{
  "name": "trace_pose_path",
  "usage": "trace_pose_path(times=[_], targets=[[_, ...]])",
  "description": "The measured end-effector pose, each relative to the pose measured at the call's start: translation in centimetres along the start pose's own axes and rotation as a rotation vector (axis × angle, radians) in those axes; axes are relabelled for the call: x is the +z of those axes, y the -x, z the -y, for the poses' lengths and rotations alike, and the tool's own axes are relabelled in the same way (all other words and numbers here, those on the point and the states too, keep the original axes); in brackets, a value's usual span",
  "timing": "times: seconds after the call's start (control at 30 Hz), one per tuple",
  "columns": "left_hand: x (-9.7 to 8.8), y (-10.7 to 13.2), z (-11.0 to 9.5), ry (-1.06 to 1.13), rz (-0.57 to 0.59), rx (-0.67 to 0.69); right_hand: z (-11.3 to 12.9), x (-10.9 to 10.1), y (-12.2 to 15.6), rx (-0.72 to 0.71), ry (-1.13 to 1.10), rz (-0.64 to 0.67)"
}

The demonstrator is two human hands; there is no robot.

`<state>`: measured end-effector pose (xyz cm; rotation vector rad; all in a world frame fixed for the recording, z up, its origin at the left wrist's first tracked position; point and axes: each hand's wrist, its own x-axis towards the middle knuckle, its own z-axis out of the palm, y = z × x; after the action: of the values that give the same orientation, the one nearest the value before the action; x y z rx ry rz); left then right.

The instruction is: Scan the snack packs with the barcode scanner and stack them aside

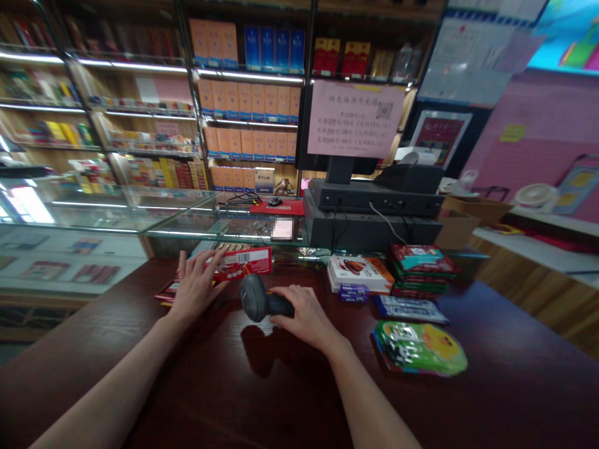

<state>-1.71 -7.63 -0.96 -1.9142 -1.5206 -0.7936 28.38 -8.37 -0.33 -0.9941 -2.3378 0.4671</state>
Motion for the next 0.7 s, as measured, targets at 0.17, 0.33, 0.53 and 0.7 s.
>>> trace_pose_path(times=[0.17, 0.33, 0.53, 0.7], targets=[[0.1, 0.0, 0.1, -0.008, 0.003, 0.001, 0.1, 0.0, 0.2, -0.025, -0.003, 0.079], [0.2, 0.0, 0.2, 0.001, 0.003, -0.013, 0.4, 0.3, 0.5, -0.070, 0.021, 0.198], [0.3, 0.1, 0.2, -0.035, -0.002, 0.003, 0.5, 0.8, 0.5, -0.066, 0.064, 0.233], [0.4, 0.1, 0.2, -0.014, 0.000, 0.001, 0.5, 1.0, 0.5, -0.060, 0.070, 0.240]])
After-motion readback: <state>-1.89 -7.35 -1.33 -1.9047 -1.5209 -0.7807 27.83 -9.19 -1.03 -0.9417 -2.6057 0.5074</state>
